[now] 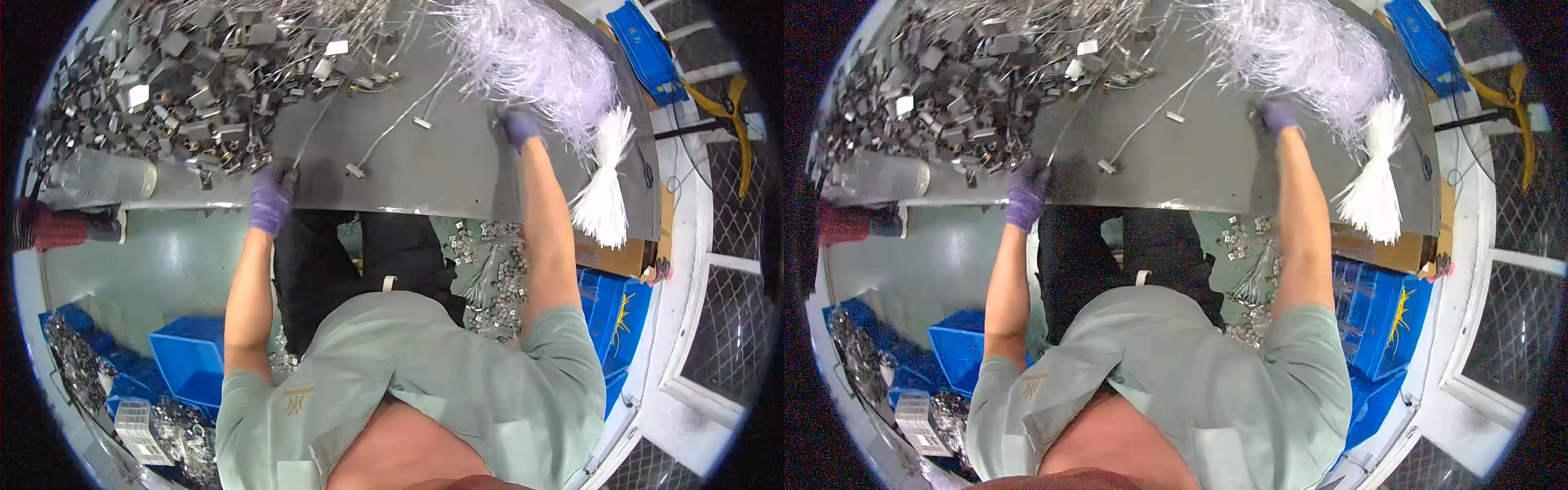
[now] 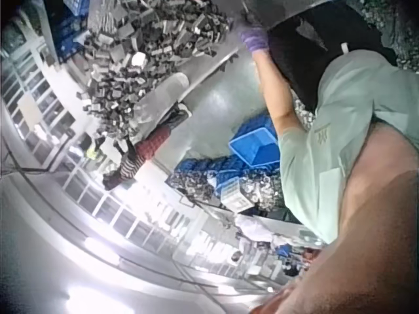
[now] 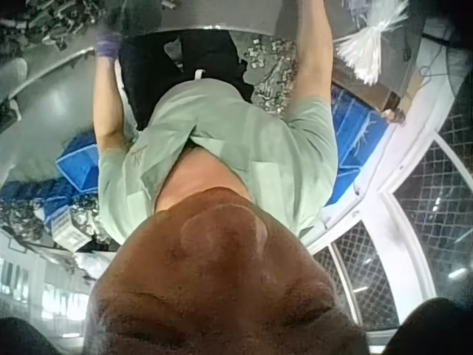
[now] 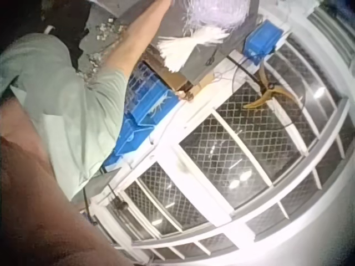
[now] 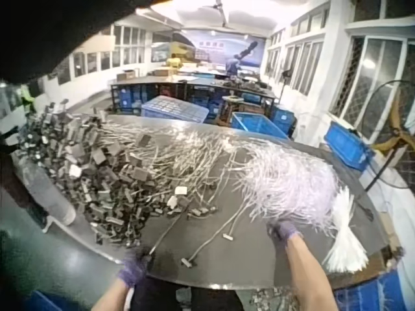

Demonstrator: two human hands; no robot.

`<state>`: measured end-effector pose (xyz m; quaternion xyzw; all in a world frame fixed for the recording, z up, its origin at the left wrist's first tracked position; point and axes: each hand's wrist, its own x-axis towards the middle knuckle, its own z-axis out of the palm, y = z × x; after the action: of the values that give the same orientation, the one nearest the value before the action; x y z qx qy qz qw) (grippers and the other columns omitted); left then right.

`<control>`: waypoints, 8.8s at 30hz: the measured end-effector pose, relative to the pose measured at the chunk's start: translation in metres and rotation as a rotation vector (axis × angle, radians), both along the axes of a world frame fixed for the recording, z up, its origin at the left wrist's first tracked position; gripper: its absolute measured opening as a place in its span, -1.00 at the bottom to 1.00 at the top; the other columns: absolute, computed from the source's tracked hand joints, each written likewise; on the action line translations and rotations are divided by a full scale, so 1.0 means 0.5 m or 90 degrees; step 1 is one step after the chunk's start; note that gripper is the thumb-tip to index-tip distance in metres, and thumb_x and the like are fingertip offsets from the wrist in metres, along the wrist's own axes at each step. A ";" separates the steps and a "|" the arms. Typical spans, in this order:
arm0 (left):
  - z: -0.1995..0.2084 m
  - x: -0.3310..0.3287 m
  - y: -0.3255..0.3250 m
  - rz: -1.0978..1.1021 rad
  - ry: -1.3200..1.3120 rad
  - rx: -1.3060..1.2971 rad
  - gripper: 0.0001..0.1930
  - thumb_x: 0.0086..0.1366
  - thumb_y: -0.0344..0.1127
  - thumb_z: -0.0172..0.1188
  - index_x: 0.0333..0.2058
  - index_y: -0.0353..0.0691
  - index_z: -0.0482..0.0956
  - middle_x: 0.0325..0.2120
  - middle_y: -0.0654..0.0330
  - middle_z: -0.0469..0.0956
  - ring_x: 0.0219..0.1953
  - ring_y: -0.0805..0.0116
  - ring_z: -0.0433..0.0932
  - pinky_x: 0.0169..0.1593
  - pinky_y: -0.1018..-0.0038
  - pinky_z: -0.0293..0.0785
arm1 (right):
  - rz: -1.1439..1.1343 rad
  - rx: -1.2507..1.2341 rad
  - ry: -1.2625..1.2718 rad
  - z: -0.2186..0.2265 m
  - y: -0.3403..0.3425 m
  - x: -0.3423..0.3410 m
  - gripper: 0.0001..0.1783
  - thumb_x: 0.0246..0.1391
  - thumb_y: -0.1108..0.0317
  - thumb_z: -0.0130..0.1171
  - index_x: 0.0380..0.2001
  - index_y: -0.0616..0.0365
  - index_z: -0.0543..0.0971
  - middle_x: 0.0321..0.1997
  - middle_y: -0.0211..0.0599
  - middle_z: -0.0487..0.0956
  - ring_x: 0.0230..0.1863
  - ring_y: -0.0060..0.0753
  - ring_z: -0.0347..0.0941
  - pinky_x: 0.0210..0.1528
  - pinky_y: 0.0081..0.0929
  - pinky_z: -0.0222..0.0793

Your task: Organizing and bundling wire harnesses at a manual assembly station.

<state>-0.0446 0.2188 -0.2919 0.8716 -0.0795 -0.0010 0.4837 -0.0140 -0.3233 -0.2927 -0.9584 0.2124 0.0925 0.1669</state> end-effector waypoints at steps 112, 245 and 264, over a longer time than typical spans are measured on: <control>0.106 0.063 -0.101 -0.298 -0.134 0.193 -0.71 0.26 -0.25 0.10 -0.09 -0.26 0.48 -0.15 -0.13 0.50 -0.07 -0.11 0.47 -0.03 0.16 0.40 | -0.140 1.149 -0.171 -0.020 0.538 0.005 -0.74 0.15 0.38 0.03 -0.09 0.21 0.40 -0.26 -0.12 0.56 -0.35 -0.12 0.56 -0.37 -0.26 0.49; 0.007 -0.184 0.106 -0.090 -0.052 -0.071 -0.75 0.39 -0.28 -0.14 -0.36 -0.31 0.45 -0.67 0.16 0.40 -0.67 0.35 0.36 -0.50 0.40 0.33 | -0.094 1.042 0.030 0.074 0.321 -0.337 -0.61 0.06 0.30 0.16 -0.09 0.31 0.44 -0.34 -0.16 0.59 -0.35 -0.25 0.58 -0.33 -0.43 0.53; 0.032 -0.483 0.219 0.145 0.311 -0.371 -0.52 0.29 -0.07 0.08 -0.76 -0.16 0.29 -0.85 0.22 0.27 -0.79 0.41 0.23 -0.64 0.44 0.15 | -0.204 1.097 -0.364 0.083 0.482 -0.107 -0.62 0.14 0.37 0.11 -0.03 0.34 0.36 -0.26 -0.01 0.59 -0.30 -0.11 0.59 -0.39 -0.29 0.56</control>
<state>-0.2863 0.3285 -0.2760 0.6748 0.1384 -0.1322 0.7127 -0.0673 -0.0826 -0.2513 -0.4484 0.1510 -0.0456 0.8798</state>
